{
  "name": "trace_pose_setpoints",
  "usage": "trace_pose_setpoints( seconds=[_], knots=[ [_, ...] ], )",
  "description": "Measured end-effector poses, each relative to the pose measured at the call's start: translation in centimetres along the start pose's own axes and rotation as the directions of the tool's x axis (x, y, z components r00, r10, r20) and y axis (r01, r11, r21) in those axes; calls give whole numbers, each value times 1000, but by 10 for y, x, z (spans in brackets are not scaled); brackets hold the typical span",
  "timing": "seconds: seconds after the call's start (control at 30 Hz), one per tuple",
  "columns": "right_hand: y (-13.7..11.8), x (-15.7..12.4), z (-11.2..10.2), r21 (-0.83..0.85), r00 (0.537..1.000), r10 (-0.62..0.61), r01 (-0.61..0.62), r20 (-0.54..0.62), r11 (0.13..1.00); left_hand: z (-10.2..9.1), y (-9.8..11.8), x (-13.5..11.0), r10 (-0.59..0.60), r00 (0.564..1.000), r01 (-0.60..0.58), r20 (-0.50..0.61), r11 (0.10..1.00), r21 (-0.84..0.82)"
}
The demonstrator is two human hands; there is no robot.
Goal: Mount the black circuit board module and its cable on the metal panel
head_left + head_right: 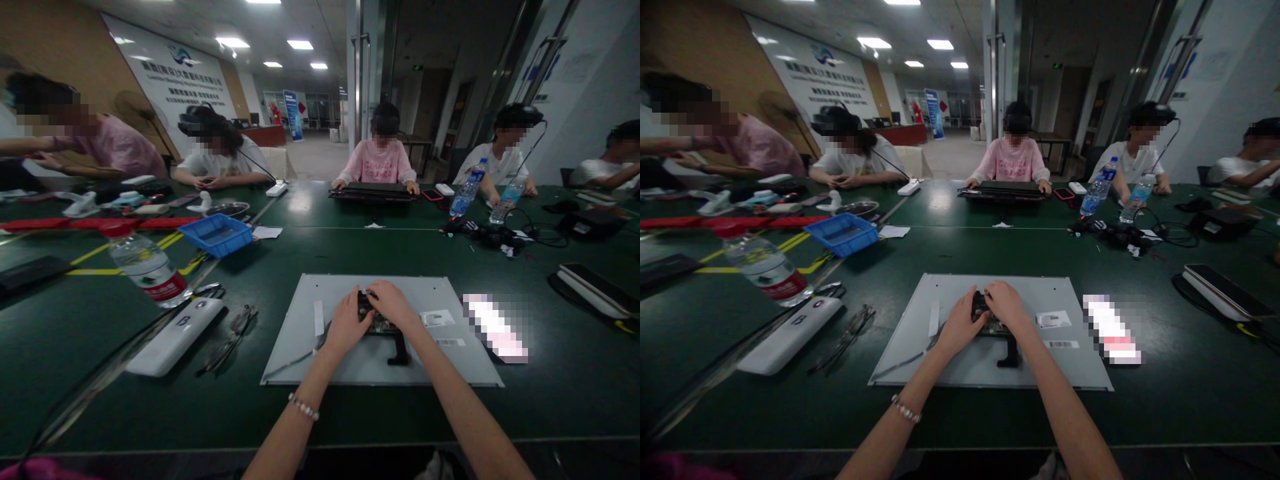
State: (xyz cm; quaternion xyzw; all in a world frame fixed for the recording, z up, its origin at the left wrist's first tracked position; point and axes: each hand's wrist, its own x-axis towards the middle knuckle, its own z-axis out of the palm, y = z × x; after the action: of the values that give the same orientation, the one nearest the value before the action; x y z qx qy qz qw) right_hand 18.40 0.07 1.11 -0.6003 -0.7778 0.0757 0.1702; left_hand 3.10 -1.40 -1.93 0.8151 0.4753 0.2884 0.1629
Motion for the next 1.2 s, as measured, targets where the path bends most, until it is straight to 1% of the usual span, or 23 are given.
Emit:
trace_pose_setpoints(
  seconds=[0.07,0.13,0.2,0.27,0.37,0.47,0.57,0.73,0.87,0.97,1.03,1.1,1.2],
  knots=[
    [4,-6,-7,5,1000,9,-9,-10,1000,0,1,-1,-2,1000,2,0,1000,-10],
    [14,-18,-16,13,999,32,-32,-28,999,-1,2,-2,1,1000,-1,0,1000,-14],
    [32,-35,-23,32,994,85,-83,-63,996,-1,3,-2,7,1000,-7,4,1000,-14],
    [54,-56,-27,59,985,161,-158,-59,986,-2,4,-2,11,1000,-11,11,1000,-11],
    [84,-84,-27,112,966,256,-251,-38,962,-2,4,-2,15,1000,-15,10,1000,1],
    [98,-102,-21,162,952,306,-298,-21,941,-3,5,-1,13,1000,-13,16,1000,10],
    [101,-108,-17,216,943,333,-326,4,921,-3,5,-1,-2,1000,2,27,1000,15],
    [101,-106,-16,279,937,348,-340,20,898,-3,6,-1,-4,1000,3,28,1000,12],
    [100,-106,-21,304,923,385,-369,9,878,-3,5,-1,6,1000,-6,19,1000,5],
    [95,-107,-28,347,912,410,-392,23,852,-5,8,1,24,1000,-24,-12,1000,4],
    [89,-104,-31,418,918,396,-369,23,830,-8,13,2,62,997,-62,-42,998,9],
    [83,-100,-31,523,935,354,-313,23,792,-11,21,1,131,990,-130,-54,991,17],
    [75,-92,-22,661,955,292,-252,52,707,-12,37,-3,263,965,-263,-4,964,36]
  ],
)
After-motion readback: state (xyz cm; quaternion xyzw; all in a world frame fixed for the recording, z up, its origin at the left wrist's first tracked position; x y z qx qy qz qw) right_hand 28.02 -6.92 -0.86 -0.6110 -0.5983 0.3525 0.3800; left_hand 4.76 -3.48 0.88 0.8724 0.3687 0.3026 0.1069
